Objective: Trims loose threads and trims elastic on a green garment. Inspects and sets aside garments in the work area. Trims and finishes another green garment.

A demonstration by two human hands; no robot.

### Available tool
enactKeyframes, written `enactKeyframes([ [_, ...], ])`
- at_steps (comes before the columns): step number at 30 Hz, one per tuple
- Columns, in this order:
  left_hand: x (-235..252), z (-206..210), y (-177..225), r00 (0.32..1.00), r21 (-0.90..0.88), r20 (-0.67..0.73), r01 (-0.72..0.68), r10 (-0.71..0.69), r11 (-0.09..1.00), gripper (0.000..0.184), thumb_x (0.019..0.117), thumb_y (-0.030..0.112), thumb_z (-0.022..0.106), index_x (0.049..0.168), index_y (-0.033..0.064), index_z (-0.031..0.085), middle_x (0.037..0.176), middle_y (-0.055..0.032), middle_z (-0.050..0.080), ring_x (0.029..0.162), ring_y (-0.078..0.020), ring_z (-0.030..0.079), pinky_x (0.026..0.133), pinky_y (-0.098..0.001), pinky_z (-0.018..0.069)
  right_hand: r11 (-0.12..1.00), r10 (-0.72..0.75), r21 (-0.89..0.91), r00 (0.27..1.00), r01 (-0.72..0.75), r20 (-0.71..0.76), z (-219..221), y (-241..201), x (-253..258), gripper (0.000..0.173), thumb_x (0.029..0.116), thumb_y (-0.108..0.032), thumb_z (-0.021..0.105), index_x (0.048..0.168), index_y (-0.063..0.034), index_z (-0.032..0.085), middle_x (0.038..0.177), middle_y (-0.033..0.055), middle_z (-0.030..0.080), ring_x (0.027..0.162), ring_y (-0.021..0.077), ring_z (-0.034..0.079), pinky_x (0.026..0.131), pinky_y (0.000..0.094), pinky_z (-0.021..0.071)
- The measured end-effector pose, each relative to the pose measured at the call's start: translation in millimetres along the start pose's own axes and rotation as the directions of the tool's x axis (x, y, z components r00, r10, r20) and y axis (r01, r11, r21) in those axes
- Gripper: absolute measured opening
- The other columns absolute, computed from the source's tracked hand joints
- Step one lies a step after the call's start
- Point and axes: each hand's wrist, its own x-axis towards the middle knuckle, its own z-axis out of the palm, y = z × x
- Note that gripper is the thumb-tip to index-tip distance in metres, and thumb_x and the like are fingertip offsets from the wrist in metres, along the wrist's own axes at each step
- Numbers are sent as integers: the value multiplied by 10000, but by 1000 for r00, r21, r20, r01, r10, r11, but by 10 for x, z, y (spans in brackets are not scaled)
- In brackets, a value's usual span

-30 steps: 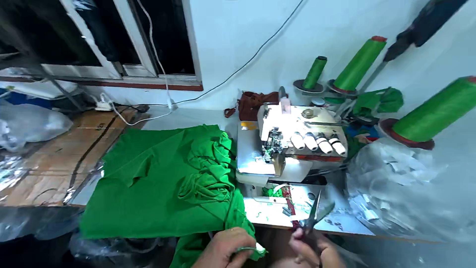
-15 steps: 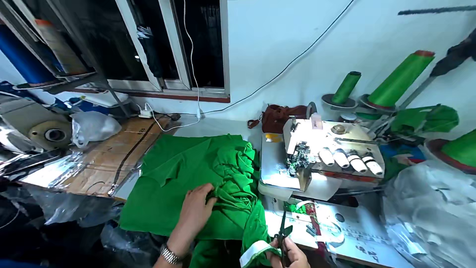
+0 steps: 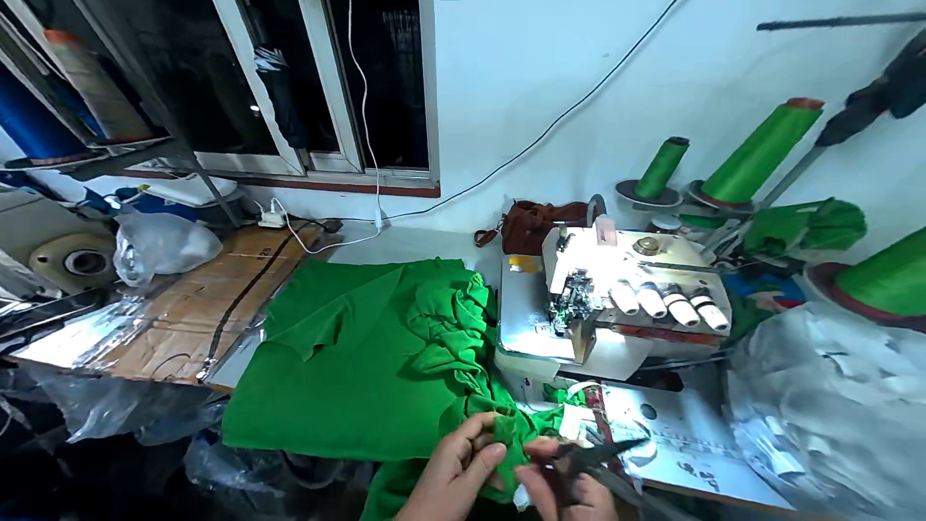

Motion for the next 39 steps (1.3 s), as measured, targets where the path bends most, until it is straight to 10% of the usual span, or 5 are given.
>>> enactKeyframes([
  [13, 87, 99, -195, 958, 122, -287, 14, 21, 992, 157, 981, 53, 517, 1043, 14, 655, 929, -7, 655, 851, -63, 633, 770, -234, 540, 914, 394, 158, 910, -373, -131, 89, 110, 132, 86, 824, 19, 657, 896, -16, 686, 738, 18, 670, 621, 83, 637, 592, 248, 565],
  [20, 338, -325, 210, 950, -257, 31, 306, -309, 917, 80, 935, 84, 616, 1000, 78, 663, 865, 1, 706, 800, -82, 683, 757, -280, 585, 428, 699, 717, 704, -550, 122, 5, -66, 478, 104, 972, -7, 486, 916, -38, 568, 768, 92, 675, 703, 156, 692, 670, 328, 611],
  [24, 431, -575, 125, 955, 89, -68, 294, -289, 952, 81, 880, 87, 720, 955, 57, 717, 805, 18, 686, 747, -64, 641, 717, -250, 542, 481, 678, 705, 731, -521, 78, -38, 68, 560, 108, 961, 11, 491, 901, -37, 566, 730, 89, 668, 666, 160, 685, 626, 331, 602],
  [33, 390, -422, -75, 966, 159, -189, 209, -178, 965, 135, 1033, 153, 523, 1062, 61, 618, 882, -6, 646, 813, -77, 626, 737, -254, 521, 501, 637, 705, 765, -502, 92, -55, 113, 557, 94, 980, 25, 490, 982, -31, 566, 730, 74, 665, 664, 147, 684, 644, 307, 603],
  [39, 396, -353, 50, 897, -248, -123, 387, -425, 888, 255, 1105, 150, 357, 1203, 34, 561, 1006, -97, 699, 911, -165, 705, 822, -345, 603, 652, 548, 610, 836, -450, 31, -13, 174, 528, 113, 889, 54, 586, 987, -2, 573, 844, 108, 688, 729, 151, 689, 644, 294, 595],
])
